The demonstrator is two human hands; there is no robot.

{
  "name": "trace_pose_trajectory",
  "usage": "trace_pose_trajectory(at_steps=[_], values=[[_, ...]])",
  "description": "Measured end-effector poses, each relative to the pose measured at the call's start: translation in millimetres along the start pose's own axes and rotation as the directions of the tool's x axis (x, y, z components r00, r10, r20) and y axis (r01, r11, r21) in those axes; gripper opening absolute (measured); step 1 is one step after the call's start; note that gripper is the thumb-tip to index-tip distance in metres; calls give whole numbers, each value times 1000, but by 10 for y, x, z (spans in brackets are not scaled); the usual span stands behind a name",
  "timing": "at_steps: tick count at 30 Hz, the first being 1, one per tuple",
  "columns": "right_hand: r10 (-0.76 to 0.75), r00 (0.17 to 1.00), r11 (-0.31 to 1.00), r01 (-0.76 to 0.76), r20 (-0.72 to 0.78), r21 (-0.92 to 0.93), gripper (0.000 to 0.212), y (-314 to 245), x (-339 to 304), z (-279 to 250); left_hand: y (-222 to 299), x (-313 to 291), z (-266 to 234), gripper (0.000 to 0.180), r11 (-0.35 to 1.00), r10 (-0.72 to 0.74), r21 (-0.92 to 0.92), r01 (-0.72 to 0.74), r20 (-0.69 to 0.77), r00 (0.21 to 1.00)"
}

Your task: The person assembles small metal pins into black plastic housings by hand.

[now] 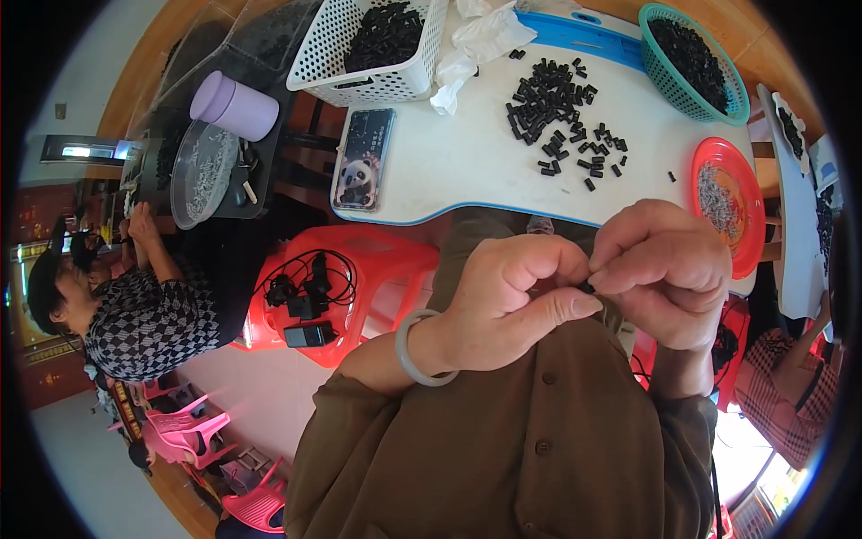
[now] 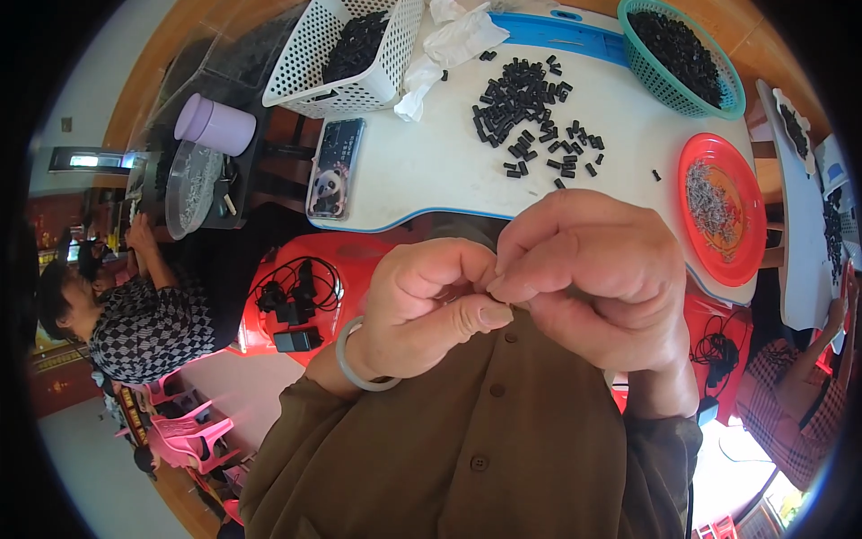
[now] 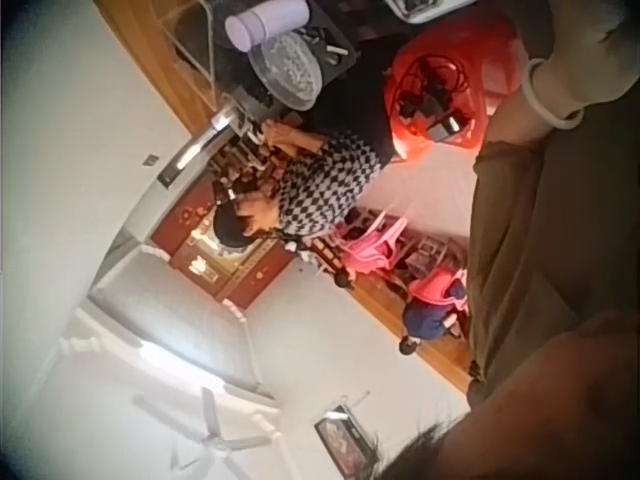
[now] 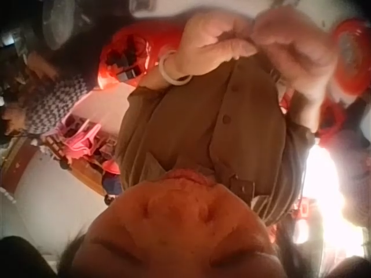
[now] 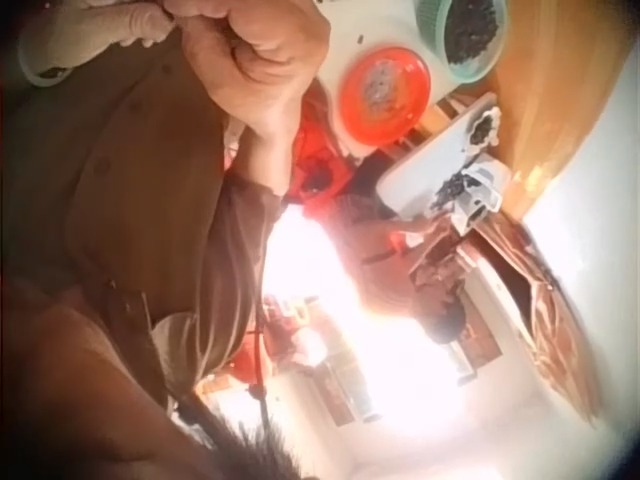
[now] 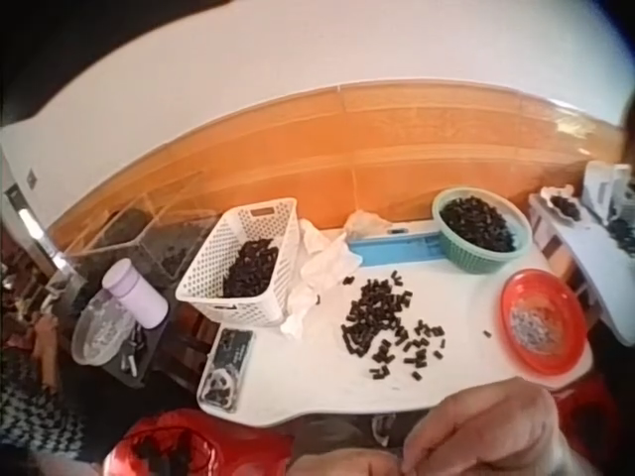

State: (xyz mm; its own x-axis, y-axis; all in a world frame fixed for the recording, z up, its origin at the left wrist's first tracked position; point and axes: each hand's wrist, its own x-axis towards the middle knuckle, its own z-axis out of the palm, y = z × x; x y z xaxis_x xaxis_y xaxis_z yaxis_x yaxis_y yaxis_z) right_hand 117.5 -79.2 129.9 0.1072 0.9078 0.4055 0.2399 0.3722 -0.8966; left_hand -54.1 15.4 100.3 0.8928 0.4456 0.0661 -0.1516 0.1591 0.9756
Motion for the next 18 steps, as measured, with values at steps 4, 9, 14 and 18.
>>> trace_pose_trajectory(at_steps=[4,9,14,18], values=[[170,977,898,-101,-126,429,19,68,-9,134,94,4,-72,13,959,-114,-248,136,102,988],[13,996,934,19,-89,357,18,138,20,115,96,-25,-67,16,950,-80,-295,97,70,994],[37,997,925,-7,-69,381,18,99,51,98,73,-30,-51,17,984,28,-176,-25,14,1000],[-49,999,980,51,-16,192,21,48,85,50,130,-37,-96,19,965,172,202,-170,6,985]])
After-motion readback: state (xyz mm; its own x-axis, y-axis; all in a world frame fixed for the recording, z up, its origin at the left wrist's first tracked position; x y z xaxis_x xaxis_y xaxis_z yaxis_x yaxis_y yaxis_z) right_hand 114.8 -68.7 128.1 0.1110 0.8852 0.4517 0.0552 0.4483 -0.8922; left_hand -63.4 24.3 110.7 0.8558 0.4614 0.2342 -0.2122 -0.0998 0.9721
